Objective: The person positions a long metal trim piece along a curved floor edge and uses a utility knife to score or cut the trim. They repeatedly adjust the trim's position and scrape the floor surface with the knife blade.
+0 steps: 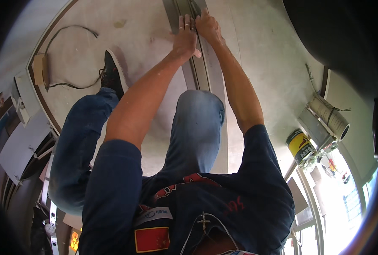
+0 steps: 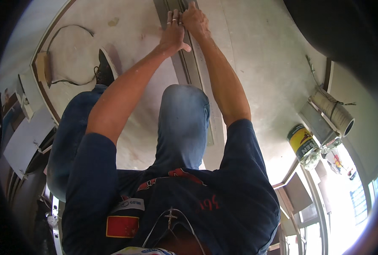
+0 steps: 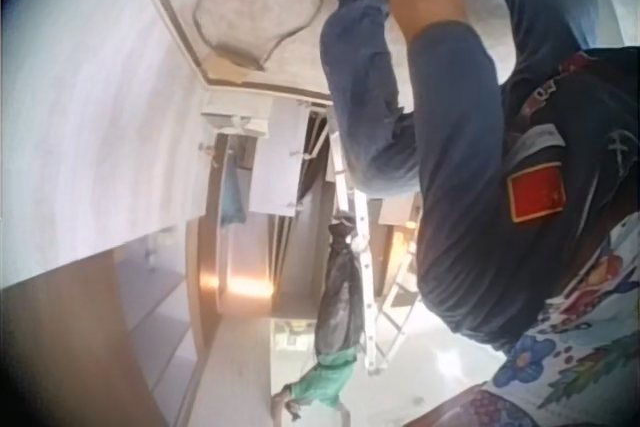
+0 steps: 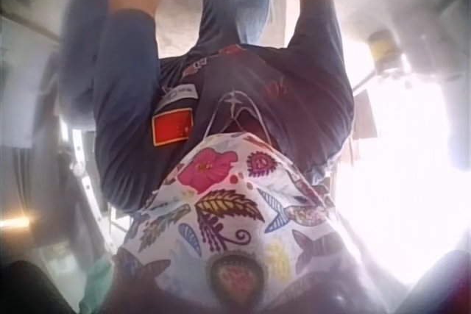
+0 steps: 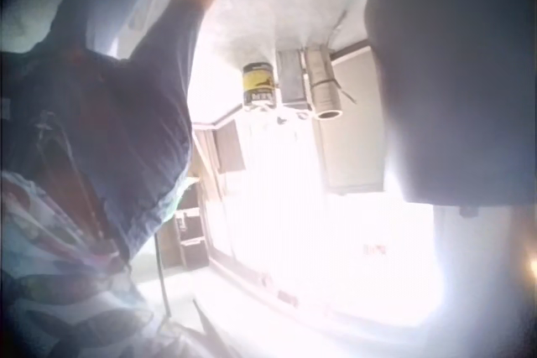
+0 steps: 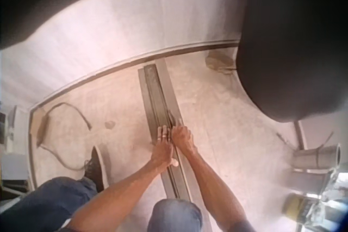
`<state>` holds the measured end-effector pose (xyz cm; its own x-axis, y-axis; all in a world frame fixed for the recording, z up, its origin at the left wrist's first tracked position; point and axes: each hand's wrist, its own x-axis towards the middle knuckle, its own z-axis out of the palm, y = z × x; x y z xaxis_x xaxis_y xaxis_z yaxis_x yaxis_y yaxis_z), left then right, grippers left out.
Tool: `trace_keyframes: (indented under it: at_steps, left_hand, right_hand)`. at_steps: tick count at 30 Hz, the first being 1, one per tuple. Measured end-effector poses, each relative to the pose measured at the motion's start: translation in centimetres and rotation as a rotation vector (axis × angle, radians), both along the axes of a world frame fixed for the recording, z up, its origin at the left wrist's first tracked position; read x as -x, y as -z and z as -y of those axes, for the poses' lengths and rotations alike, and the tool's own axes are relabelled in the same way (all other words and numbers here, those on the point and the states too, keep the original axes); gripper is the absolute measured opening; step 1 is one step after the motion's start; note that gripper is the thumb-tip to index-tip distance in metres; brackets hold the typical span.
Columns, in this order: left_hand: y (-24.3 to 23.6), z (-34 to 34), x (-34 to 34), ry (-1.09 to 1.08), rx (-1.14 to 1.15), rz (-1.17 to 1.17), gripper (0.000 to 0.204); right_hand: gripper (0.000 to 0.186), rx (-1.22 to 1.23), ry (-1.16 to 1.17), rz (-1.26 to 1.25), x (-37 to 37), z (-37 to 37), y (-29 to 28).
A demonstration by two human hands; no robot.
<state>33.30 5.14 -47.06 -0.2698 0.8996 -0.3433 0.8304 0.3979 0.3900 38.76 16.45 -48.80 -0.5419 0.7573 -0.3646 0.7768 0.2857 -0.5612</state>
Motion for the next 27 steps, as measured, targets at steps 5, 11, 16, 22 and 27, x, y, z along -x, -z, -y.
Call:
trace_keyframes:
  at_steps: [5, 11, 16, 22, 27]
  left_hand:
    - [-0.6, -0.1, -0.3, 0.013, 0.082, -0.034, 0.13]
    - [-0.3, 0.2, -0.4, -0.024, 0.126, -0.034, 0.133]
    - [0.3, 0.1, -0.1, -0.033, 0.098, -0.053, 0.135]
    - [-1.0, -0.6, -0.4, 0.011, 0.156, -0.091, 0.132]
    - [-0.1, -0.5, -0.2, 0.019, 0.074, -0.044, 0.133]
  right_hand:
    - [0.037, -0.014, -0.027, -0.006, -3.5, 2.5, -0.8]
    - [0.039, 0.204, -0.006, 0.015, -24.3, 18.8, -2.2]
    - [0.038, 0.129, 0.044, 0.068, -17.7, 13.7, -3.2]
    - [0.035, -0.022, 0.037, -0.028, -3.6, 2.8, -0.3]
    - [0.035, 0.033, 0.033, -0.017, -0.7, 1.0, -0.8]
